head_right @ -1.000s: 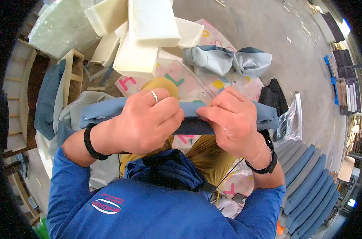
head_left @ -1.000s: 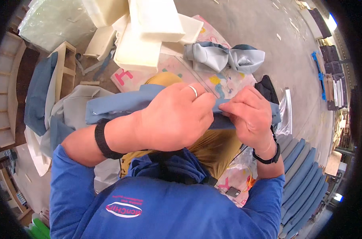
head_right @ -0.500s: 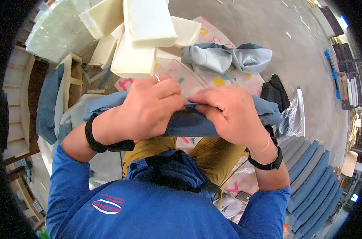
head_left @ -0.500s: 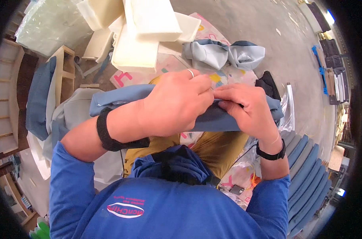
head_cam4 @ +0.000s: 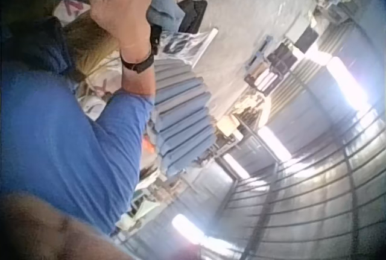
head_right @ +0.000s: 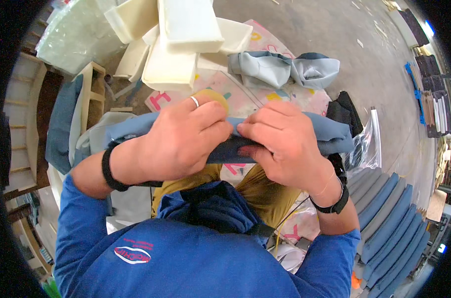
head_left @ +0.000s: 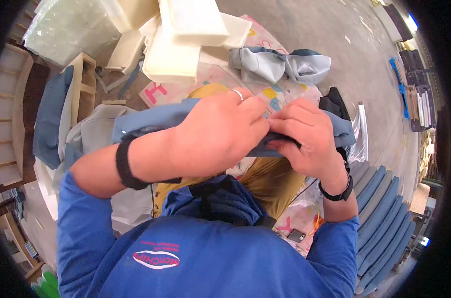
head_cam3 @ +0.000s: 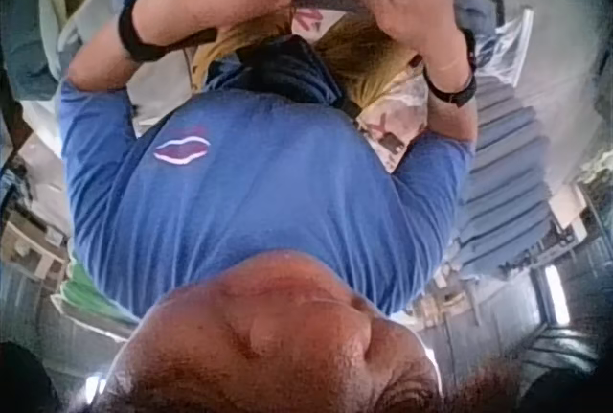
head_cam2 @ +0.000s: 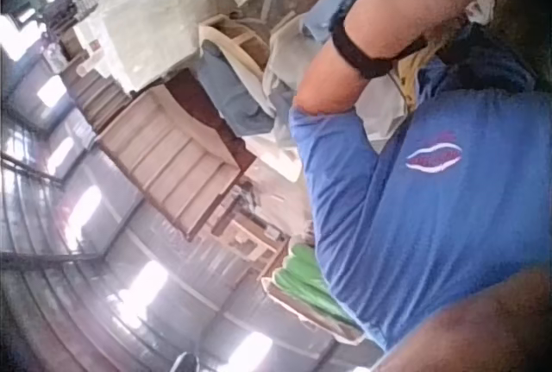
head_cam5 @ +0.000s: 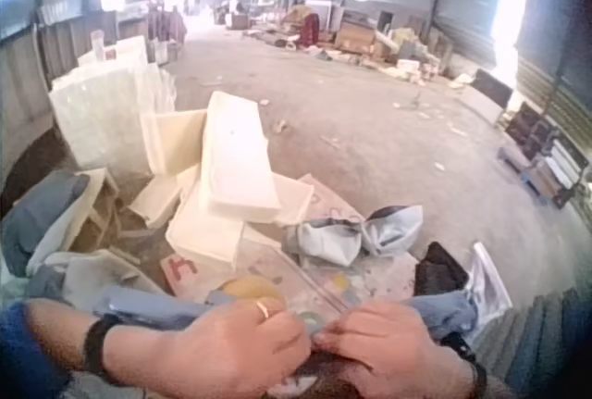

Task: Stapling fabric onto foam cushions using a pneumatic stapler.

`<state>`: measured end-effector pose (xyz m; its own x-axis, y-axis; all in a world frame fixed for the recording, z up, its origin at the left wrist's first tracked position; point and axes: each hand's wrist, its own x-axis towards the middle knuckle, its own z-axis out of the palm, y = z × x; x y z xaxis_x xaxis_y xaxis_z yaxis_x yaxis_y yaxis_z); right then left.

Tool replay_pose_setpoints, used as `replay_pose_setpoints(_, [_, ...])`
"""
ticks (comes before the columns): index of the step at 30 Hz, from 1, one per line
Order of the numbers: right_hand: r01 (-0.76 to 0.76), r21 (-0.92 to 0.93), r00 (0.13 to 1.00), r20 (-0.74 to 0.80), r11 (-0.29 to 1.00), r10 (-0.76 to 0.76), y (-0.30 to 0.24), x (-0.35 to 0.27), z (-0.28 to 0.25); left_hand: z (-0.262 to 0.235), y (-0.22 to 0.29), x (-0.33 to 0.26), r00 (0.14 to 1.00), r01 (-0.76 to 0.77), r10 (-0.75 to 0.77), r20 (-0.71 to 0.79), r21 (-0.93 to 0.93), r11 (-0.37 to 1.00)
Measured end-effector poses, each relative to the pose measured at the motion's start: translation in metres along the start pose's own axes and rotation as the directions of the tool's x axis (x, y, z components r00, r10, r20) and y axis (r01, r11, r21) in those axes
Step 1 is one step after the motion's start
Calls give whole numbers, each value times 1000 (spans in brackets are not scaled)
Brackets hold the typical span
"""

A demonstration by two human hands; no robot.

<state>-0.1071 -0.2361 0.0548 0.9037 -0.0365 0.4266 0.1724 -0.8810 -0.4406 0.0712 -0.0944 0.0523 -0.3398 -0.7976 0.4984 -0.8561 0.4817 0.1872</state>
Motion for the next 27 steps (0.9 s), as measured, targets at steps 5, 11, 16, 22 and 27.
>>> replay_pose_setpoints(5, [-19,-19,999,-48,1000,18,-10,-11,-2,-53,-23,11,873,231,-120,474,-185,955])
replay_pose_setpoints(11, [23,-4,997,-78,1000,-23,-17,-15,4,-24,-48,21,335,652,96,937,-304,694])
replay_pose_setpoints(16, [61,-18,997,-47,998,-62,-21,-15,5,-19,-24,-9,566,557,45,823,-421,716])
replay_pose_setpoints(22, [153,-17,986,74,988,-151,5,3,-11,-8,9,-27,825,463,-233,515,-379,801])
replay_pose_setpoints(27, [208,-55,975,94,977,-203,13,-29,-17,23,35,-16,904,371,-252,346,-342,863])
